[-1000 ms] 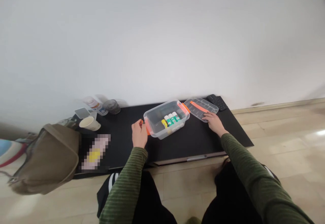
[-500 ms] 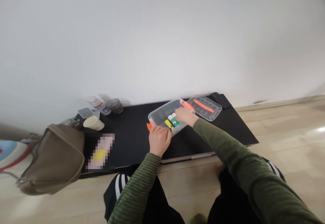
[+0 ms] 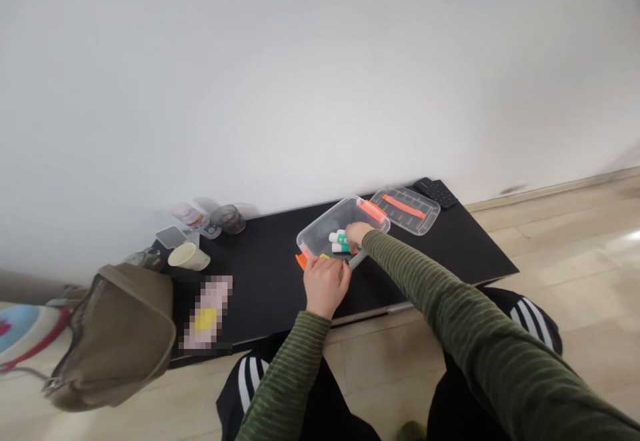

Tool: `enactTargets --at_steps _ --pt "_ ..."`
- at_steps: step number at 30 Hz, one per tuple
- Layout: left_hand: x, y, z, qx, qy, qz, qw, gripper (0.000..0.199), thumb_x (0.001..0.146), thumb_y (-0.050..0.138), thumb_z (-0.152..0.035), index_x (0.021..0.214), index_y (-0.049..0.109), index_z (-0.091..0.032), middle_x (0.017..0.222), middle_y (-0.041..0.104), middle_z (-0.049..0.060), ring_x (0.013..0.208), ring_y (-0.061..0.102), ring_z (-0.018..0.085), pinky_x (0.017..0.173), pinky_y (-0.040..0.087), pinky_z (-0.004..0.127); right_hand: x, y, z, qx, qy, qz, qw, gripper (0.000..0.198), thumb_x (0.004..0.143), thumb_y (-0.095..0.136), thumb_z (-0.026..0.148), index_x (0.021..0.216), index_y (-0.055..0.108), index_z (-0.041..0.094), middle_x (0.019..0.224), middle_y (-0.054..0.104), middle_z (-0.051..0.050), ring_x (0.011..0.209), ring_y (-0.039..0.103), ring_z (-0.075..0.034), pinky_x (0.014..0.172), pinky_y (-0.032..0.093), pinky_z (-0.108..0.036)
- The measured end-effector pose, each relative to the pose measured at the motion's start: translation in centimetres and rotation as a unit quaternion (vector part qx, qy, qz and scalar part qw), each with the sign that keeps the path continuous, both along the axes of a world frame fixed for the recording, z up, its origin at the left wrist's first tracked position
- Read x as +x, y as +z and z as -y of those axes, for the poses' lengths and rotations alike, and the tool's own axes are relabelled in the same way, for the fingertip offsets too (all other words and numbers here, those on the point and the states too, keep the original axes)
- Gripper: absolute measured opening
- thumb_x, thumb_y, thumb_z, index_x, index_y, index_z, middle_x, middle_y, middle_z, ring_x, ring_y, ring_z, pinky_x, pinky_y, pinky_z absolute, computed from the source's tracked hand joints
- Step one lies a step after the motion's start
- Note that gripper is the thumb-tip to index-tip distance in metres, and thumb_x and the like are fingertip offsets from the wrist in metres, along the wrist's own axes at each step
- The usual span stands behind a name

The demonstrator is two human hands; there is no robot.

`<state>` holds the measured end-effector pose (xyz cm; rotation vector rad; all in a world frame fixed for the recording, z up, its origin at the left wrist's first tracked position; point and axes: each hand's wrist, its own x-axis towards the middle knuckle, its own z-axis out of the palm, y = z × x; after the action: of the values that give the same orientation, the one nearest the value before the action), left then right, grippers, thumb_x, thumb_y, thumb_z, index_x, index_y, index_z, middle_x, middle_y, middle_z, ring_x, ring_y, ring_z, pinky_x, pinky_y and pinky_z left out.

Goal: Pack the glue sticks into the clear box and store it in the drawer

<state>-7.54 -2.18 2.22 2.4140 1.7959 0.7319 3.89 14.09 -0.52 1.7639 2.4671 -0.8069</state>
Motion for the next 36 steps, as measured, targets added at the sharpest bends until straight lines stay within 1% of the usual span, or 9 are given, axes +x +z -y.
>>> enactTargets --at_steps 6,8,11,16,21,25,28,32,36 --pt "0.0 -0.2 -0.5 0.063 0.021 -0.028 0.997 0.04 0.093 0.042 -0.027 0.057 0.058 -0.019 0.062 0.063 0.006 0.068 0.058 0.02 0.08 0.039 0.039 0.1 3.1 0.8 -0.049 0.042 0.121 0.991 0.035 0.058 0.083 0.021 0.092 0.074 0.011 0.098 0.073 -0.019 0.096 0.069 -0.033 0.082 0.052 -0.04" --pt "-0.1 -0.2 -0.8 0.076 0.023 -0.008 0.997 0.035 0.093 0.044 -0.026 0.062 0.06 -0.019 0.065 0.064 0.005 0.07 0.06 0.02 0.08 0.04 0.038 1.2 4.7 1.3 -0.006 0.09 0.138 0.986 0.042 0.064 0.078 0.016 0.105 0.069 0.011 0.107 0.07 -0.019 0.101 0.067 -0.032 0.083 0.051 -0.038" --pt "-0.3 -0.2 -1.2 0.089 0.038 0.073 0.993 0.018 0.091 0.049 -0.027 0.096 0.063 -0.018 0.09 0.067 0.007 0.081 0.062 0.021 0.083 0.044 0.039 3.6 7.2 2.8 0.107 0.167 0.117 0.973 0.041 0.077 0.068 0.017 0.117 0.061 0.01 0.109 0.068 -0.018 0.102 0.066 -0.029 0.085 0.05 -0.037" --pt "-0.3 -0.1 -1.3 0.126 0.055 0.261 0.956 0.049 0.092 0.051 -0.039 0.134 0.039 -0.016 0.135 0.045 0.02 0.09 0.061 0.018 0.077 0.051 0.036 7.6 9.7 7.9 0.246 0.173 -0.038 0.953 0.037 0.089 0.056 0.018 0.126 0.053 0.012 0.113 0.061 -0.014 0.108 0.058 -0.024 0.091 0.048 -0.037" --pt "1.1 0.1 -0.4 0.11 -0.149 0.264 0.947 0.049 0.097 0.033 -0.051 0.131 0.047 -0.017 0.121 0.057 0.016 0.108 0.058 0.025 0.089 0.049 0.042 10.6 7.2 12.5 0.235 0.202 -0.146 0.939 0.044 0.087 0.053 0.009 0.131 0.05 0.018 0.114 0.058 -0.011 0.107 0.056 -0.022 0.088 0.05 -0.037" --pt "3.1 -0.3 -0.2 0.047 -0.24 0.212 0.946 0.047 0.093 0.043 -0.047 0.127 0.053 -0.016 0.122 0.058 0.017 0.113 0.056 0.028 0.092 0.048 0.044 13.3 3.9 13.8 0.175 0.18 -0.222 0.942 0.044 0.087 0.058 0.015 0.131 0.051 0.016 0.115 0.06 -0.013 0.104 0.059 -0.022 0.09 0.051 -0.037" --pt "4.8 -0.8 -0.4 0.024 -0.245 0.214 0.945 0.041 0.085 0.06 -0.043 0.117 0.06 -0.018 0.116 0.062 0.015 0.108 0.058 0.027 0.089 0.05 0.042 14.9 2.7 14.1 0.129 0.154 -0.238 0.95 0.044 0.085 0.065 0.023 0.127 0.056 0.015 0.112 0.065 -0.013 0.102 0.062 -0.023 0.09 0.051 -0.037" --pt "6.7 -1.2 0.1 0.023 -0.18 0.347 0.92 0.02 0.08 0.069 -0.036 0.092 0.068 -0.019 0.092 0.066 0.007 0.087 0.062 0.021 0.076 0.051 0.034 16.1 2.7 14.4 0.081 0.159 -0.258 0.949 0.037 0.087 0.063 0.025 0.123 0.06 0.019 0.116 0.068 -0.01 0.105 0.064 -0.022 0.09 0.05 -0.034" --pt "8.1 -1.2 1.0 -0.018 -0.11 0.454 0.884 0.018 0.078 0.072 -0.035 0.084 0.068 -0.018 0.083 0.063 0.005 0.076 0.059 0.017 0.067 0.049 0.03 16.7 2.7 14.5 0.128 0.173 -0.274 0.937 0.036 0.092 0.057 0.029 0.126 0.057 0.018 0.116 0.067 -0.012 0.105 0.062 -0.022 0.091 0.049 -0.037"
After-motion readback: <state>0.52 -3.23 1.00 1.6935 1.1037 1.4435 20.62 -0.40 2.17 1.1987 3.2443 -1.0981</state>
